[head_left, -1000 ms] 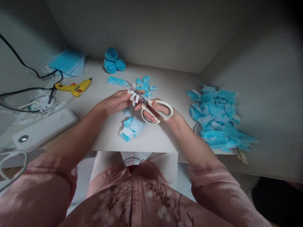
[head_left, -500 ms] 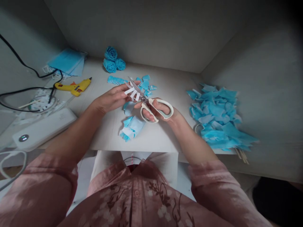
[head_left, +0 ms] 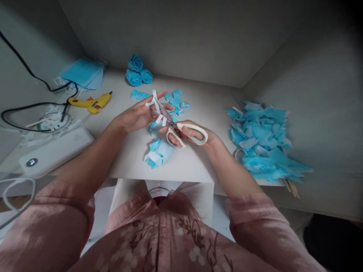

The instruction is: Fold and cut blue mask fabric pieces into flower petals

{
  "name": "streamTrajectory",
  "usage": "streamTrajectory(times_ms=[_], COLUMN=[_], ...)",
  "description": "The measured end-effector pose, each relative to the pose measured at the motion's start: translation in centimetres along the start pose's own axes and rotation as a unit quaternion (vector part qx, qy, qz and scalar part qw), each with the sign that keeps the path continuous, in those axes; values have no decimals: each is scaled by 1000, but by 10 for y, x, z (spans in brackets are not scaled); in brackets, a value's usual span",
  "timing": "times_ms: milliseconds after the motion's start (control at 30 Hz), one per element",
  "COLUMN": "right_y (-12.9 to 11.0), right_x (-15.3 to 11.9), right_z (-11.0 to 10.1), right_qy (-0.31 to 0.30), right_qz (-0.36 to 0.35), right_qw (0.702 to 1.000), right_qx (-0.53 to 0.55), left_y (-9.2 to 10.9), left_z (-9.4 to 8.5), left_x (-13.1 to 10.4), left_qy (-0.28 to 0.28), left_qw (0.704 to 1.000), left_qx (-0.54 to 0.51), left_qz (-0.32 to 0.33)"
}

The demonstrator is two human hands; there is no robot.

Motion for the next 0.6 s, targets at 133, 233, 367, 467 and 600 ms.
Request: streamTrajectory(times_ms=[133, 233, 367, 467, 600], right_y=[3, 3, 2, 1, 2], right_x=[-1, 0, 2, 2, 1], right_z=[-4, -4, -1, 0, -2], right_qy=[11, 11, 22, 35, 38], right_qz=[6, -1, -5, 8, 7], right_qw=[1000, 1000, 1000, 999, 996], right_qx=[-5, 4, 16, 40, 76], left_y=[-4, -6, -7, -6, -6], left_z=[7, 10, 11, 13, 13], left_x=[0, 0, -1, -1, -1], left_qy=[-36, -48, -54, -59, -52], left_qw=[999, 998, 998, 998, 998], left_qx=[-5, -3, -1, -7, -3], left_qz=[-22, -36, -35, -25, -22])
Point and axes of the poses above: each hand's wrist, its own x-axis towards the middle knuckle, its own z-axis out of the palm, y = z × x, the point moved 3 cm from there along x, towards the middle knuckle, and after that the axes turned 2 degrees about z, right-handed, at the moved point
